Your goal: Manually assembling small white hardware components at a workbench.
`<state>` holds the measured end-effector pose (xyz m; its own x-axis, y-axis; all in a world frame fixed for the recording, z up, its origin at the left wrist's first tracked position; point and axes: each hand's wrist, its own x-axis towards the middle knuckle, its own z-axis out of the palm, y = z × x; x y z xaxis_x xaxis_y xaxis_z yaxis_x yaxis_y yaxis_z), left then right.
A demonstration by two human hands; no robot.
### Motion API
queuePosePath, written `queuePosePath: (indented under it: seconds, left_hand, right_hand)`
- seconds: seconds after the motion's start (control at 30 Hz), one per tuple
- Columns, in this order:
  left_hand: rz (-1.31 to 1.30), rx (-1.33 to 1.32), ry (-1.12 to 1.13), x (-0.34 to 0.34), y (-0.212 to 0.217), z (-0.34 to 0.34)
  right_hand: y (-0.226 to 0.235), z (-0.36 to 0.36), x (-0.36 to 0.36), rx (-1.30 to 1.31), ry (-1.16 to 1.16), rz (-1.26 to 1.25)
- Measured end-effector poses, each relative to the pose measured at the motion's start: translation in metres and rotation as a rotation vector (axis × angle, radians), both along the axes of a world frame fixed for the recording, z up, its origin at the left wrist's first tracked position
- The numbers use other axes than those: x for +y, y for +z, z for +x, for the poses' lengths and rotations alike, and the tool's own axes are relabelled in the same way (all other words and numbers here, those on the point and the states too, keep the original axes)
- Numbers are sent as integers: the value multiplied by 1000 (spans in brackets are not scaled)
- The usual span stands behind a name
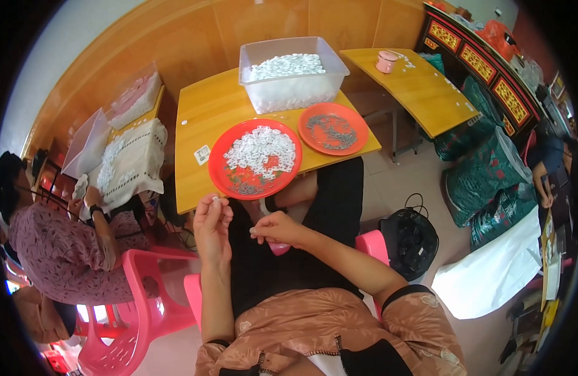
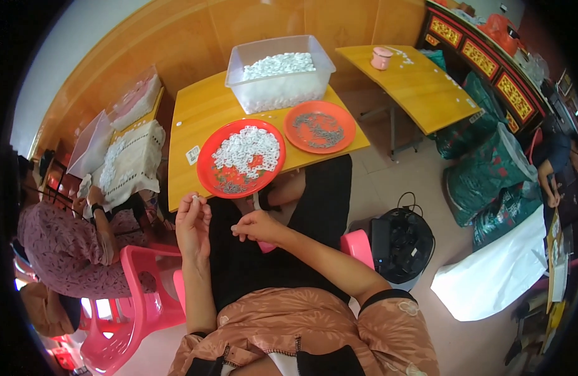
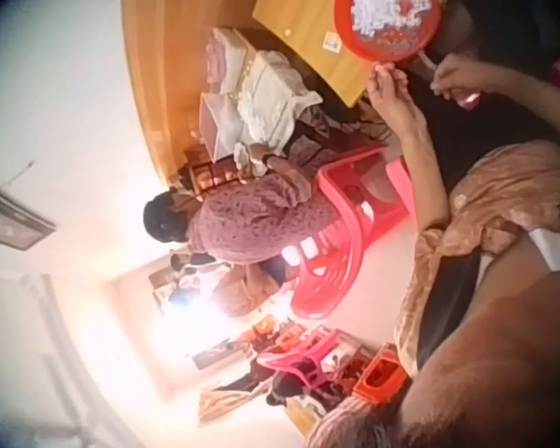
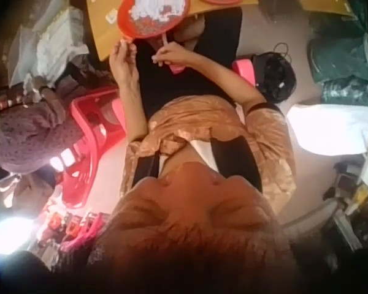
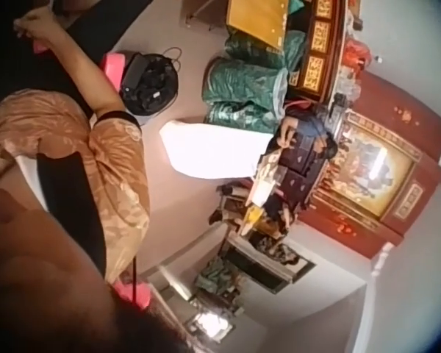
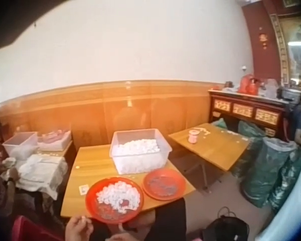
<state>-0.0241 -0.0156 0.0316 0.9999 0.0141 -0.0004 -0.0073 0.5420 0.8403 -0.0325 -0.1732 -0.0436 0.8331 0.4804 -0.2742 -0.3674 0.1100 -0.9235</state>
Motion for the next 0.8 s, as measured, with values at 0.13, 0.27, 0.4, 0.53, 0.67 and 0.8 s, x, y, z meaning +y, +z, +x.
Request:
queuePosePath:
  seconds: [0.13,0.27,0.4,0.53,0.67,0.8]
  left_hand:
    - [-42,21,10,-3,-1,1]
    - [-90,59,-28,-7,-4,3]
    - [-104,77,-51,-6,-4,4]
    - [-87,78,-52,-7,0,4]
    - [-94,78,-55,-7,0,1]
    - [-104,65,-128,-12,-4,-1]
  right_hand:
    - [-2,2,-7,-11,-19,7]
    - [2,2,-9,-4,-28,-20]
    - [0,3,-7,-15,-30,-35]
    - [5,1,-8,-20,-20,-68]
    - [-4,4,-6,-60,-15,-126]
    - [1,2,-9,-88,-27,-133]
